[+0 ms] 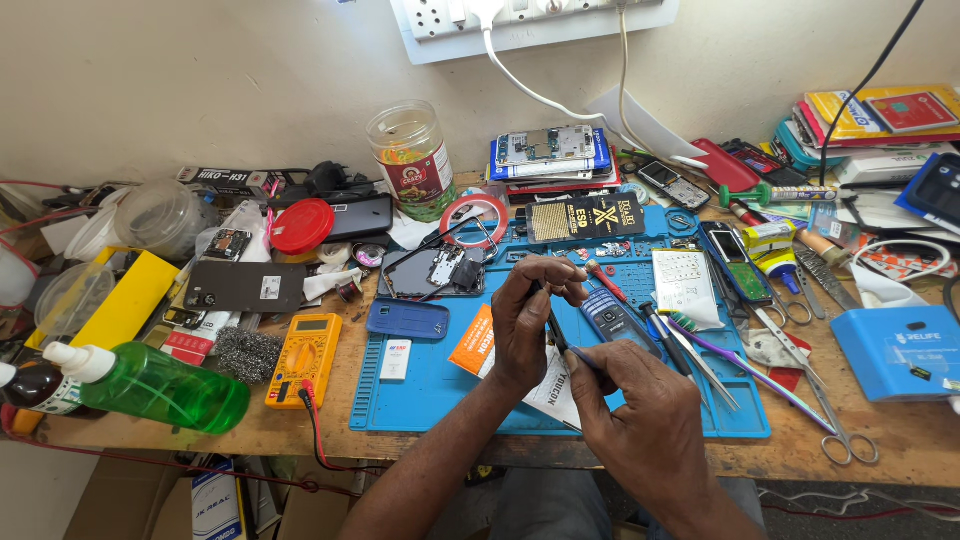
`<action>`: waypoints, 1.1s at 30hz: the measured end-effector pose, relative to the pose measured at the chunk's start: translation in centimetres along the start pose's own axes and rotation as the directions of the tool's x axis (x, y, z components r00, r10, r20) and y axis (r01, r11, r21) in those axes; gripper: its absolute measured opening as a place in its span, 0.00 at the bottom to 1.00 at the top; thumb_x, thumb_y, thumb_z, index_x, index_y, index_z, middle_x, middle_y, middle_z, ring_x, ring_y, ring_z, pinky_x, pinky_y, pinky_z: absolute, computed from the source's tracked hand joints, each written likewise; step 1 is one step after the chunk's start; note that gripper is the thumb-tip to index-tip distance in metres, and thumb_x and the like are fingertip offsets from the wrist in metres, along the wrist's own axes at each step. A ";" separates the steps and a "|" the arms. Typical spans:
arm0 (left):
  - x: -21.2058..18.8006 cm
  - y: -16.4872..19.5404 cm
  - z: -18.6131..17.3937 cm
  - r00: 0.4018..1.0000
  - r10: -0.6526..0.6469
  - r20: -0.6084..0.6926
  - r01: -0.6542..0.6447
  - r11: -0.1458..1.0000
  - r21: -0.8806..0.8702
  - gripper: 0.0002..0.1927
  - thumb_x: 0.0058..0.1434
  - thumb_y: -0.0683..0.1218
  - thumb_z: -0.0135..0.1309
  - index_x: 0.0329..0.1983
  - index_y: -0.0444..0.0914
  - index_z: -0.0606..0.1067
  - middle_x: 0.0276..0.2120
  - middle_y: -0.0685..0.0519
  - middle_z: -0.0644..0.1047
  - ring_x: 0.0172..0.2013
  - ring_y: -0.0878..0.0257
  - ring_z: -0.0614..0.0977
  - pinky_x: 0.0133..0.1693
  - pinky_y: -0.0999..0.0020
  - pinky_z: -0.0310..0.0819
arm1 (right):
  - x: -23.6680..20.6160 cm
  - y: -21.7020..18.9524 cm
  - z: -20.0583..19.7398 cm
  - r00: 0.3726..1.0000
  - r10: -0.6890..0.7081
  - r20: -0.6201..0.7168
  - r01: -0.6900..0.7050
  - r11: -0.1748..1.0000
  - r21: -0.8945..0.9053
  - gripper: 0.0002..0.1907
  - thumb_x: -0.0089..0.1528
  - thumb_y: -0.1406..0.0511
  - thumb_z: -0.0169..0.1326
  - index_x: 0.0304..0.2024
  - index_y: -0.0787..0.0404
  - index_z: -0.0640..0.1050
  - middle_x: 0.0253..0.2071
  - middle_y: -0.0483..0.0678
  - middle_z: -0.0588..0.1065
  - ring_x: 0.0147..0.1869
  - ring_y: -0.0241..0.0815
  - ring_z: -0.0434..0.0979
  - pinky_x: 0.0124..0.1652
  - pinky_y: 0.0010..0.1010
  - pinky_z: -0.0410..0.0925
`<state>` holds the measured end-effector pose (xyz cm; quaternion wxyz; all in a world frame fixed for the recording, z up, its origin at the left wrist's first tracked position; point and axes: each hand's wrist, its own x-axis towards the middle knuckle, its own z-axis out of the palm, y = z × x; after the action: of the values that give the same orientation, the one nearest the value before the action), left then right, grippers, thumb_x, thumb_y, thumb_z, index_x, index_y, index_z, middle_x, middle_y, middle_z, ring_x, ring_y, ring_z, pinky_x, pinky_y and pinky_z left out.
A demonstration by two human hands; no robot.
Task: The person works on a disassembled smartphone, repeatedly peeling and pressing a flexible ribbon cable along the device edge. They rotate the phone to access different sides and use a small tool to adjust the cable. The phone remains open with internal components visible throughout.
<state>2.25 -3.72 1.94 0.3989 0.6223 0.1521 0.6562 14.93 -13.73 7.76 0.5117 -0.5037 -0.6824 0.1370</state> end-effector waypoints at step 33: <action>-0.1 1.8 1.6 0.965 0.022 0.261 -0.114 0.932 0.343 0.46 0.56 0.44 0.70 0.74 0.37 0.59 0.67 0.44 0.69 0.66 0.50 0.76 0.67 0.59 0.73 | 1.9 1.6 -3.7 0.997 0.007 -0.081 -0.027 0.970 -0.243 0.05 0.60 0.68 0.63 0.37 0.64 0.84 0.32 0.49 0.82 0.31 0.36 0.83 0.30 0.29 0.70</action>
<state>3.14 -5.42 3.45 0.2730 0.7674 0.1943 0.5466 19.01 -12.59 9.33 0.4713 -0.5737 -0.6689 0.0363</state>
